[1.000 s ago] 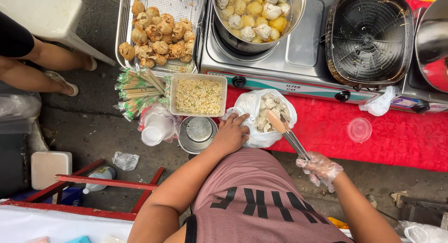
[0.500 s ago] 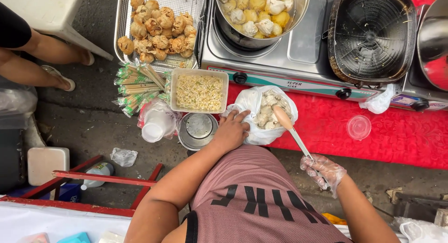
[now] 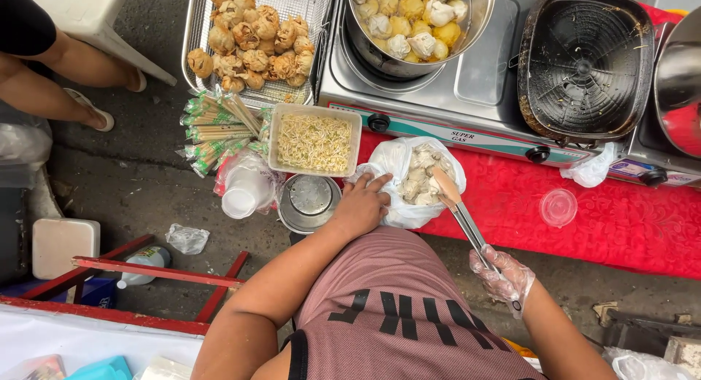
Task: Transferring dumplings from a plastic bag into a pot of boiling water using metal tongs at a food stall.
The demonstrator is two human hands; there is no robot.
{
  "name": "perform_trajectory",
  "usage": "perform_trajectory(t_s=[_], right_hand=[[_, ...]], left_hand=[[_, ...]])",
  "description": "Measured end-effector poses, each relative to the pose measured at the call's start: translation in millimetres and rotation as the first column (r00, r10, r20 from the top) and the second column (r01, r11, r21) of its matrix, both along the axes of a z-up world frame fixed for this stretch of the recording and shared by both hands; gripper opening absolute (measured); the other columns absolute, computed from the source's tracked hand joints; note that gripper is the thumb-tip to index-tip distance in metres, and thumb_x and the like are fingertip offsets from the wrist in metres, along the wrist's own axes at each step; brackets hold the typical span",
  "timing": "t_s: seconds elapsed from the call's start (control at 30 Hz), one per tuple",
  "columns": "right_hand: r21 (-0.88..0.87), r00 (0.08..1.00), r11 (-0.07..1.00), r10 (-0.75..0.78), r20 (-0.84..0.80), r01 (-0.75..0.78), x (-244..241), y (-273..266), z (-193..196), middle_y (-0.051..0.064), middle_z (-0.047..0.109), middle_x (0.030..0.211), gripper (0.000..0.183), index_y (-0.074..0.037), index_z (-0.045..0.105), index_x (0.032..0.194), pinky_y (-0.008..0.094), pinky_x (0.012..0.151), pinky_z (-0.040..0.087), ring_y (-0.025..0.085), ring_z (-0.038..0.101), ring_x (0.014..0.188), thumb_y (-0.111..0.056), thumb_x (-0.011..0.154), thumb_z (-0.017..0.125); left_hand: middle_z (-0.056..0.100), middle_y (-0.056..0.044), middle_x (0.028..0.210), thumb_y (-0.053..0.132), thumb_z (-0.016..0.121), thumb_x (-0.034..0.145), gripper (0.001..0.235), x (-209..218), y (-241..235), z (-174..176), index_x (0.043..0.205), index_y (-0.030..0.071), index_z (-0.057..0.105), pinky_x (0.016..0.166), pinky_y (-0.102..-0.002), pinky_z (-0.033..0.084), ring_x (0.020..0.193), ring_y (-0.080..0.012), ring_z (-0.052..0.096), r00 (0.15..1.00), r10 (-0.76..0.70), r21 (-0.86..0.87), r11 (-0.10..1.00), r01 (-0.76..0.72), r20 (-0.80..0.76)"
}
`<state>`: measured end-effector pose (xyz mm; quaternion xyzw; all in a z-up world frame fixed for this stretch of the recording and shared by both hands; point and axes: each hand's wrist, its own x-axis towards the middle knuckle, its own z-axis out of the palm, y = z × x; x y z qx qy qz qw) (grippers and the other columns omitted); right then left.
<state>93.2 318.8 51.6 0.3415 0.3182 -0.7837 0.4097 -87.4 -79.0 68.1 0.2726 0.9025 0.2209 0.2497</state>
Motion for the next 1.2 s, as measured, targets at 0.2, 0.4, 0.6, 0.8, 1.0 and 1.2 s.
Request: perform_trajectory(t_s=[0.2, 0.4, 0.6, 0.8, 1.0, 1.2], right_hand=[[-0.02, 1.0, 1.0, 0.007, -0.009, -0.007, -8, 19, 16, 0.006, 0.042, 0.048, 0.047, 0.009, 0.057, 0.09, 0.032, 0.009, 0.035, 0.018, 0.041, 0.017, -0.037, 0.098, 0.065], [0.024, 0.997, 0.999, 0.035, -0.067, -0.034, -9, 20, 11, 0.007, 0.044, 0.046, 0.045, 0.011, 0.059, 0.092, 0.033, 0.01, 0.036, 0.02, 0.043, 0.019, -0.033, 0.094, 0.07], [-0.012, 0.995, 0.996, 0.082, -0.049, -0.083, -10, 13, 17, 0.011, 0.057, 0.067, 0.033, 0.003, 0.057, 0.105, 0.028, 0.024, 0.039, 0.015, 0.048, 0.033, -0.029, 0.103, 0.057], [-0.064, 0.979, 0.997, 0.026, -0.203, -0.04, -36, 2, 48, 0.012, 0.055, 0.056, 0.035, 0.007, 0.058, 0.102, 0.027, 0.021, 0.032, 0.016, 0.045, 0.029, -0.028, 0.1, 0.062], [-0.262, 0.939, 0.961, -0.004, -0.343, -0.091, -110, -7, 92, 0.013, 0.071, 0.064, 0.032, 0.012, 0.06, 0.107, 0.028, 0.038, 0.06, 0.02, 0.071, 0.047, -0.019, 0.101, 0.066], [0.846, 0.751, 0.487, 0.637, -0.173, -0.218, -232, -50, 186, 0.008, 0.056, 0.06, 0.035, -0.005, 0.058, 0.1, 0.033, 0.03, 0.038, 0.021, 0.051, 0.034, -0.04, 0.097, 0.065]], left_hand=[[0.046, 0.005, 0.158, 0.032, 0.071, 0.09, 0.019, 0, 1, -2, 0.107, 0.026, 0.077, 0.099, -0.052, 0.043, 0.143, -0.0374, 0.042, 1.0, 0.005, -0.008, 1.0, -0.005, 0.0], [0.046, 0.005, 0.159, 0.031, 0.07, 0.091, 0.02, -3, 0, 1, 0.108, 0.026, 0.077, 0.1, -0.052, 0.042, 0.143, -0.0377, 0.041, 1.0, 0.0, -0.005, 1.0, 0.0, 0.029], [0.033, 0.006, 0.167, 0.033, 0.058, 0.095, 0.023, -4, 3, -14, 0.107, 0.023, 0.074, 0.098, -0.06, 0.038, 0.148, -0.0369, 0.031, 0.998, -0.043, -0.014, 0.999, 0.044, 0.056], [0.032, 0.005, 0.168, 0.032, 0.057, 0.096, 0.022, -5, 2, -10, 0.107, 0.022, 0.073, 0.101, -0.061, 0.036, 0.149, -0.0377, 0.029, 0.995, -0.044, -0.004, 0.999, 0.045, 0.092], [0.029, 0.003, 0.169, 0.031, 0.055, 0.095, 0.03, -10, 1, 11, 0.117, 0.018, 0.071, 0.103, -0.064, 0.036, 0.151, -0.0373, 0.027, 0.987, -0.074, -0.038, 0.996, 0.08, 0.143], [0.02, 0.002, 0.173, 0.037, 0.058, 0.097, 0.034, -21, -3, 53, 0.123, 0.018, 0.069, 0.116, -0.064, 0.025, 0.156, -0.0374, 0.017, 0.955, -0.089, -0.069, 0.991, 0.113, 0.283]])
